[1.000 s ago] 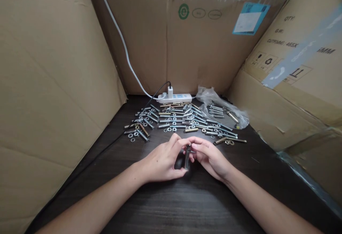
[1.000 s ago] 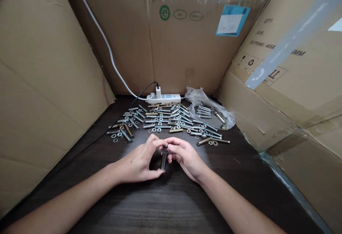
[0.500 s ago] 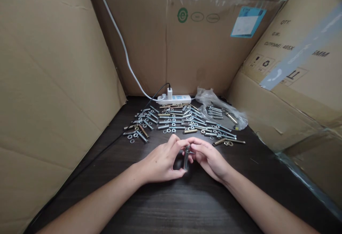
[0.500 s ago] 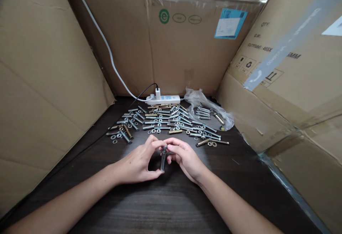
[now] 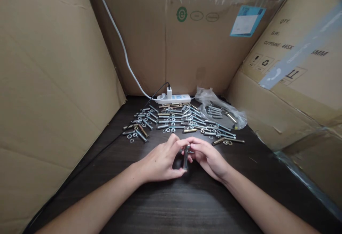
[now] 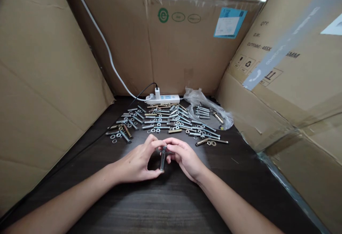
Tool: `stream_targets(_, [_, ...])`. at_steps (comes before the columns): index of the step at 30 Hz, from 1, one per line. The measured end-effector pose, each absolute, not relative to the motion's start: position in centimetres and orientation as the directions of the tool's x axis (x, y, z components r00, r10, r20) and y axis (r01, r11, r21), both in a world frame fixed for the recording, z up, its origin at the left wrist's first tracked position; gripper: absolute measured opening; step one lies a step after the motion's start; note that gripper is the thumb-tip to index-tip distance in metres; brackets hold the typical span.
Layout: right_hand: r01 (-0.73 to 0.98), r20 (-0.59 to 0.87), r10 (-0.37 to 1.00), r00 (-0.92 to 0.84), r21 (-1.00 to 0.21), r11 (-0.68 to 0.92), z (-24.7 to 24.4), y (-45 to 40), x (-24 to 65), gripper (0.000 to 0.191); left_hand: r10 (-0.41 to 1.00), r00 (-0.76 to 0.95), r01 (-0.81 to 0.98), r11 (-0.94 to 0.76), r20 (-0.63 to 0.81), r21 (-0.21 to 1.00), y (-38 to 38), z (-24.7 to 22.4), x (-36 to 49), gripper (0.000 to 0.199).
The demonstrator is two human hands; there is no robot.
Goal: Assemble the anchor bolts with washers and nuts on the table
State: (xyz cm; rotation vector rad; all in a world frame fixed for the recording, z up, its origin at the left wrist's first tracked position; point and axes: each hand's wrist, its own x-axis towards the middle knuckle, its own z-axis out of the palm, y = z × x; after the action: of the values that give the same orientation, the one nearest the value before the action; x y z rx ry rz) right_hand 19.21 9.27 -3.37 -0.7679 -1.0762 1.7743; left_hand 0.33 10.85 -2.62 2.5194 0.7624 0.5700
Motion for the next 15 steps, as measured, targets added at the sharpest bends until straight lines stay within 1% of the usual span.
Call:
stream_targets(5, [-0.309, -0.057, 0.922, -0.382, -0.933, -0.186, -3.50, 9.21, 19.24, 0.015, 0.598, 0.754, 0.395, -0.744, 0.272, 0.539, 10.88, -2.74, 0.36, 0.067])
stream_targets(7, [-0.313, -0.059, 0.926, -0.374, -0.932, -0.186, -3.61, 9.14, 19.23, 0.016, 0.596, 0.754, 0.392, -0.745, 0.275, 0.540, 10.87, -2.76, 0.39, 0.066])
stream_targets(11, [-0.363, -0.046, 0.919, -0.392, -0.910, -0.201, -3.52, 9.08, 19.28, 0.015, 0.602, 0.755, 0.408, -0.741, 0.259, 0.533, 10.83, -2.61, 0.40, 0.070])
stream_targets(15, [-0.318, -0.038, 0.912, -0.409, -0.930, -0.182, -3.53, 9.19, 19.37, 0.016, 0.597, 0.759, 0.400, -0.742, 0.260, 0.539, 10.85, -2.53, 0.35, 0.068])
